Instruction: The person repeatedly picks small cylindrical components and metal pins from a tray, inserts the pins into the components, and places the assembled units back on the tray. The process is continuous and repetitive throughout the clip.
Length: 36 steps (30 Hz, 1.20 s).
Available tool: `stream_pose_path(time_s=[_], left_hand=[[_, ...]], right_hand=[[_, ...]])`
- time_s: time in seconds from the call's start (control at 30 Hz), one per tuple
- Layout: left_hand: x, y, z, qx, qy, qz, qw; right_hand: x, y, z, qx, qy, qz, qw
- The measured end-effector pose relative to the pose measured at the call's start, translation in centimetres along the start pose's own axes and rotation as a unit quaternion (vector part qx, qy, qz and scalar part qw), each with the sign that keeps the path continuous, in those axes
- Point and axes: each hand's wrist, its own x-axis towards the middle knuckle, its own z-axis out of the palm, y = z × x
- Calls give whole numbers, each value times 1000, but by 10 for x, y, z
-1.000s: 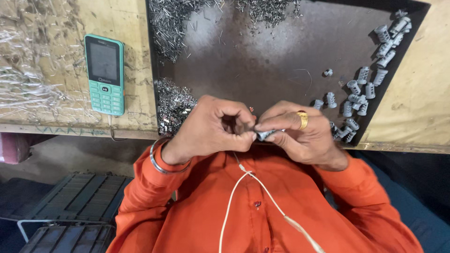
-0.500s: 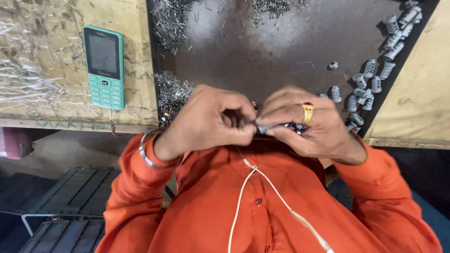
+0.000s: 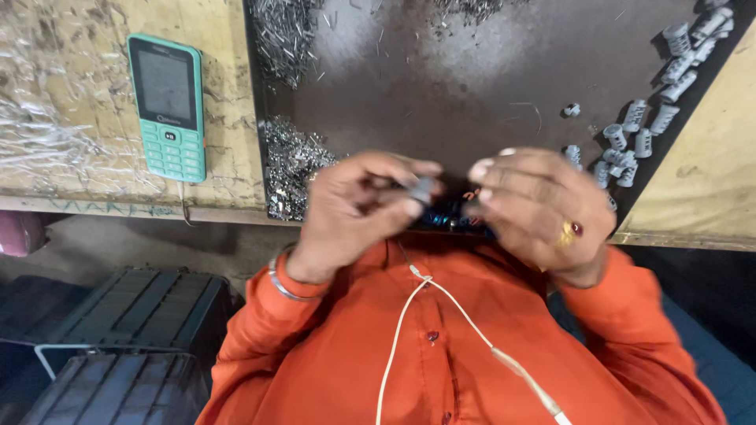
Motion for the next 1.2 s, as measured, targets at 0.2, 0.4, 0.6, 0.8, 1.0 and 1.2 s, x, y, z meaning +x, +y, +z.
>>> stream_pose_path(time_s=[0.2, 0.4, 0.6, 0.8, 1.0, 1.2], left_hand=[[-33, -8, -23, 103, -9, 77, 992], [-12, -10, 6, 120, 10, 25, 992], [4, -33, 21, 253, -78, 62, 962], [0, -32, 49, 363, -158, 36, 918], [2, -11, 48, 181, -29, 5, 983], [9, -28, 46, 326, -30, 147, 933]], right_hand=[[-17, 1, 10, 45, -126, 172, 976], [-74, -2, 14, 518, 69, 388, 759], [-70, -1, -2, 489, 39, 338, 803], [-90, 15, -75, 230, -21, 322, 918], [-185, 84, -137, -539, 66, 330, 772], [-118, 58, -100, -53, 463, 378, 800]])
